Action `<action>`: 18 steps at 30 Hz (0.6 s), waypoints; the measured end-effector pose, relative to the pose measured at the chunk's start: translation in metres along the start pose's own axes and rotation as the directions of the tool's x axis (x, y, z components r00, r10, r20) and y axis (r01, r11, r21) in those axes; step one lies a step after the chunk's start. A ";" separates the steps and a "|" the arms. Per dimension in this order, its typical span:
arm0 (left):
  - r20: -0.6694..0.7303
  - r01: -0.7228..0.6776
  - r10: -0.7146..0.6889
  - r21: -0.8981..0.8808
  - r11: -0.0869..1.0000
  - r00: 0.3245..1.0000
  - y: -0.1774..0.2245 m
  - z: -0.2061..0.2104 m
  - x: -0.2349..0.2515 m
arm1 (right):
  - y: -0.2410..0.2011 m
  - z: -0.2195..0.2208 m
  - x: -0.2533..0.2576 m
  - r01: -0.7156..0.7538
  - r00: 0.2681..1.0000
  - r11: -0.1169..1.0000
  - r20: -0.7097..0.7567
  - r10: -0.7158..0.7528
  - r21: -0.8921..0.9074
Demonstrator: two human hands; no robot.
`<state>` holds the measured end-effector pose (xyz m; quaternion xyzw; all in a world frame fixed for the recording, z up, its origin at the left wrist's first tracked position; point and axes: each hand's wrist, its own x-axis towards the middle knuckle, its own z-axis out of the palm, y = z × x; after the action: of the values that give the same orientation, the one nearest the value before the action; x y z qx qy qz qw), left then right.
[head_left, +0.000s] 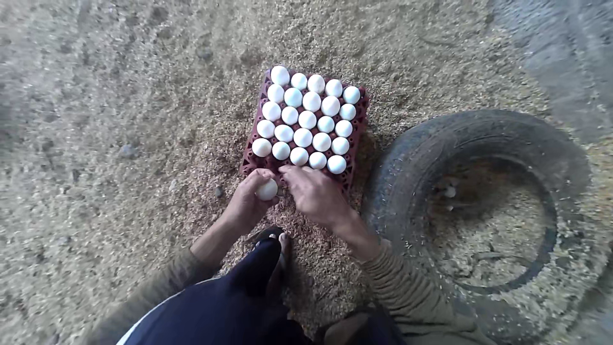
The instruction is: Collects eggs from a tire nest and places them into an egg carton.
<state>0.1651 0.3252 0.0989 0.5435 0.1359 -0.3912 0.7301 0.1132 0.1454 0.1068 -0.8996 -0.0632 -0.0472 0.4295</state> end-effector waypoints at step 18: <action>0.230 -0.224 -0.007 0.954 0.198 0.973 0.011 0.033 0.019 | 0.022 -0.041 -0.004 -0.415 0.750 0.775 0.302 0.588 -0.477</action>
<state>0.1780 0.2885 0.1073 0.8508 -0.2469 -0.3846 0.2593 0.1119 0.0988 0.1150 -0.9344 0.1023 0.2627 0.2177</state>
